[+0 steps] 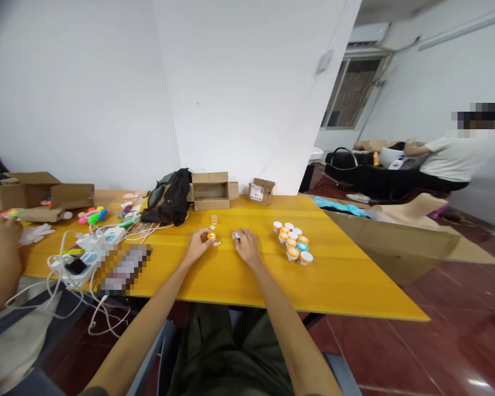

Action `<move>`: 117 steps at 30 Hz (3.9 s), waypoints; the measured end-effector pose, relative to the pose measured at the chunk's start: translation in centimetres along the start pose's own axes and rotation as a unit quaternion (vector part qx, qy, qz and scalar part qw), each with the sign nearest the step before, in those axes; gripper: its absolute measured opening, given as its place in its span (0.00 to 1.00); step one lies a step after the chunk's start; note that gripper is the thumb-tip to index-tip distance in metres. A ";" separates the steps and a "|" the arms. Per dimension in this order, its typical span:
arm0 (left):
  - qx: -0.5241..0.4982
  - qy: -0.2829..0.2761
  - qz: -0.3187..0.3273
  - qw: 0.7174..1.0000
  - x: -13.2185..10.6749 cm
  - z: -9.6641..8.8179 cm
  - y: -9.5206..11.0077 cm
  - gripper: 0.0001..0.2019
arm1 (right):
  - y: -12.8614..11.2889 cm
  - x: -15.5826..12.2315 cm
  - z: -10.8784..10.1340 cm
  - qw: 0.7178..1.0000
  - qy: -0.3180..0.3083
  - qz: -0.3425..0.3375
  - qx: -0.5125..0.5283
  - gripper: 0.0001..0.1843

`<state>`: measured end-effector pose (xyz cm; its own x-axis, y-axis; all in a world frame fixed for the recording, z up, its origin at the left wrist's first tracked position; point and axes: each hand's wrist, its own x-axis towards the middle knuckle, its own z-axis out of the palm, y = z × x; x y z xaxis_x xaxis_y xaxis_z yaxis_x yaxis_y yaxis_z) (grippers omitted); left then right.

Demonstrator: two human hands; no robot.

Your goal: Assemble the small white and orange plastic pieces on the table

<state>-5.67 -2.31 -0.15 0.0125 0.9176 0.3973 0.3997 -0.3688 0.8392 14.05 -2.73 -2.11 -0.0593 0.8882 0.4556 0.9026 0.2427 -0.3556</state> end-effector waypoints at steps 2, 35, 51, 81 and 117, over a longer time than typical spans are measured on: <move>-0.013 0.018 -0.007 1.000 0.0 0.0 -0.3 0.06 | -0.2 -0.2 -0.1 1.000 0.004 -0.002 -0.016 0.14; -0.011 -0.043 -0.010 0.999 -0.5 -0.3 -0.9 0.11 | -2.2 1.7 0.5 0.992 -0.010 -0.099 -0.074 0.11; -0.078 -0.120 -0.007 0.990 -0.5 0.0 0.2 0.13 | -1.2 -0.2 -0.5 0.994 0.023 -0.106 -0.010 0.13; -0.074 -0.151 -0.009 0.986 -0.8 0.2 0.1 0.12 | -1.8 0.0 -0.9 0.969 -0.043 -0.211 0.121 0.07; -0.148 -0.099 -0.035 0.983 -0.1 -0.1 1.3 0.13 | -2.4 2.0 -2.0 0.948 -0.085 -0.201 0.233 0.05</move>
<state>-5.26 -2.91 0.95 0.1851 0.9425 0.2784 0.1220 -0.3032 0.9451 12.60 -2.29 1.33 -0.4613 0.7282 0.5069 0.5085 0.6852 -0.5215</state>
